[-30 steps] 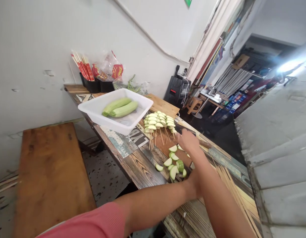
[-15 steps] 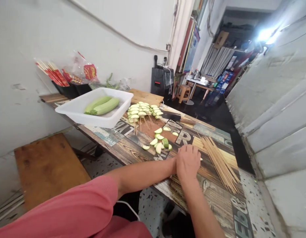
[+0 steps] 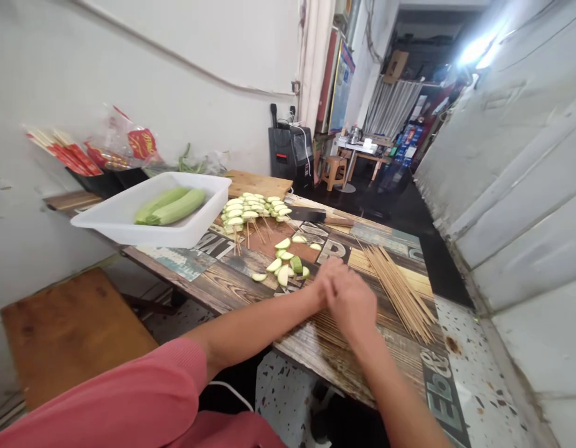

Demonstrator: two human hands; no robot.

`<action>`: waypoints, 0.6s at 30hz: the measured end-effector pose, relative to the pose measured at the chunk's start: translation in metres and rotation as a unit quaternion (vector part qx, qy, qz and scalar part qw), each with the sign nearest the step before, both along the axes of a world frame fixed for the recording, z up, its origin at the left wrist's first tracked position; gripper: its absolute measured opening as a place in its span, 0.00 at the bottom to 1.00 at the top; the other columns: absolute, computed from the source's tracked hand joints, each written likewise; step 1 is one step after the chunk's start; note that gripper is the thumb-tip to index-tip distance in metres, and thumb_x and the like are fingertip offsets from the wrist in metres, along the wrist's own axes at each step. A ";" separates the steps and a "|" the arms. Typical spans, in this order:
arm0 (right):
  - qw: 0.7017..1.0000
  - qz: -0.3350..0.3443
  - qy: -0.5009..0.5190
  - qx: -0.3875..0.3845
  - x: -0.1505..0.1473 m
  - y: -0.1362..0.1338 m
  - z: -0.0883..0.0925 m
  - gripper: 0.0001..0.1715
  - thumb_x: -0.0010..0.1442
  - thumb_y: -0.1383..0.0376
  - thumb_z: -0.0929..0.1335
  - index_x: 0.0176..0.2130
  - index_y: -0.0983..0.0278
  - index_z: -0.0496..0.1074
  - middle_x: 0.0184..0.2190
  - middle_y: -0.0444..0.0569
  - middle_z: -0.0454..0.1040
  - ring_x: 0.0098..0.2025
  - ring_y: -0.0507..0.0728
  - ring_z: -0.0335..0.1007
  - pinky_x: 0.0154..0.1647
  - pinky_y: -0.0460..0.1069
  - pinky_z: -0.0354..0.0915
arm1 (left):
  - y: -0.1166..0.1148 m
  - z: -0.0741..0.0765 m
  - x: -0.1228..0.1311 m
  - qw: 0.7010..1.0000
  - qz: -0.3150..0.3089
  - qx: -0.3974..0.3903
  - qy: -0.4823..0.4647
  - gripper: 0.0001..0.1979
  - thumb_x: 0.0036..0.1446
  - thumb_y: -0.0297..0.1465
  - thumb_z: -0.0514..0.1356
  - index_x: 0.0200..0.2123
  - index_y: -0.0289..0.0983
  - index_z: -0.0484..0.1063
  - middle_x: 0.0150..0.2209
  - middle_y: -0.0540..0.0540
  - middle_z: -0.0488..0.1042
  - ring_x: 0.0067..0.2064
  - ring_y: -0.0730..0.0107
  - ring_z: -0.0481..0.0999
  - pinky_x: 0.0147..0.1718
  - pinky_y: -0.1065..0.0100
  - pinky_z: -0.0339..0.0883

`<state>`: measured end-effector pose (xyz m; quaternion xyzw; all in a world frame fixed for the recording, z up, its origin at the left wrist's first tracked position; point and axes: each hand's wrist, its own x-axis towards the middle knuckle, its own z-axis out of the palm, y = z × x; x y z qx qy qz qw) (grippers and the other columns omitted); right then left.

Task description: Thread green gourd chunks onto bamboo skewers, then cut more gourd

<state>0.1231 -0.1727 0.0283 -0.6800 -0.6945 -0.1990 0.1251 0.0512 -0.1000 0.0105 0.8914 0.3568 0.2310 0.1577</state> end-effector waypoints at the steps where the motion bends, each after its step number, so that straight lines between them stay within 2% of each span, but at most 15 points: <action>1: 0.998 -0.060 0.018 -0.011 0.017 0.003 0.004 0.23 0.63 0.56 0.58 0.29 0.65 0.73 0.29 0.55 0.73 0.34 0.59 0.67 0.33 0.50 0.58 | 0.008 0.006 -0.005 1.000 0.016 0.006 0.025 0.08 0.55 0.22 0.55 0.27 0.31 0.72 0.30 0.37 0.72 0.40 0.57 0.70 0.43 0.59 0.57; 3: 0.985 -0.159 0.035 -0.062 0.057 0.010 0.010 0.21 0.63 0.60 0.57 0.32 0.66 0.74 0.33 0.57 0.74 0.36 0.60 0.69 0.34 0.51 0.59 | 0.025 0.018 -0.020 0.992 0.086 0.022 0.093 0.09 0.55 0.24 0.54 0.30 0.29 0.74 0.32 0.34 0.74 0.42 0.54 0.71 0.42 0.58 0.58; 5: 0.958 -0.253 0.046 -0.130 0.094 0.016 0.009 0.21 0.62 0.62 0.57 0.37 0.69 0.75 0.39 0.62 0.74 0.43 0.64 0.69 0.37 0.53 0.61 | 0.040 0.028 -0.041 0.972 0.164 0.033 0.167 0.12 0.54 0.31 0.57 0.35 0.29 0.76 0.37 0.32 0.75 0.44 0.51 0.72 0.42 0.57 0.60; 6: 0.939 -0.301 0.065 -0.155 0.109 0.018 0.006 0.21 0.61 0.61 0.59 0.41 0.69 0.75 0.42 0.64 0.73 0.46 0.66 0.67 0.38 0.54 0.62 | 0.046 0.032 -0.051 0.965 0.176 0.026 0.193 0.16 0.52 0.37 0.59 0.38 0.30 0.75 0.40 0.32 0.75 0.45 0.50 0.72 0.43 0.57 0.61; 8: 0.913 -0.352 0.092 -0.182 0.129 0.020 -0.006 0.22 0.59 0.62 0.60 0.45 0.72 0.74 0.45 0.67 0.72 0.49 0.69 0.66 0.39 0.56 0.63 | 0.054 0.038 -0.070 0.951 0.164 -0.016 0.261 0.25 0.46 0.44 0.63 0.42 0.32 0.74 0.43 0.32 0.75 0.47 0.48 0.71 0.43 0.59 0.63; 10: 0.904 -0.370 0.107 -0.186 0.137 0.021 -0.018 0.22 0.58 0.65 0.60 0.46 0.73 0.74 0.46 0.68 0.71 0.50 0.68 0.66 0.41 0.56 0.64 | 0.057 0.041 -0.080 0.941 0.135 -0.041 0.309 0.29 0.43 0.46 0.64 0.45 0.33 0.73 0.45 0.34 0.74 0.48 0.50 0.72 0.43 0.62 0.64; 13: 0.907 -0.363 0.120 -0.176 0.138 0.022 -0.028 0.20 0.57 0.67 0.61 0.44 0.72 0.76 0.45 0.67 0.71 0.48 0.67 0.68 0.41 0.55 0.65 | 0.056 0.041 -0.081 0.931 0.091 -0.057 0.349 0.27 0.43 0.42 0.65 0.45 0.34 0.73 0.46 0.36 0.75 0.46 0.53 0.73 0.42 0.66 0.65; 18: 0.911 -0.349 0.160 -0.152 0.130 0.022 -0.025 0.18 0.56 0.66 0.62 0.41 0.68 0.77 0.40 0.64 0.74 0.44 0.67 0.71 0.37 0.56 0.66 | 0.053 0.036 -0.075 0.943 0.061 -0.054 0.323 0.18 0.47 0.35 0.63 0.41 0.33 0.75 0.43 0.37 0.76 0.44 0.57 0.75 0.39 0.69 0.66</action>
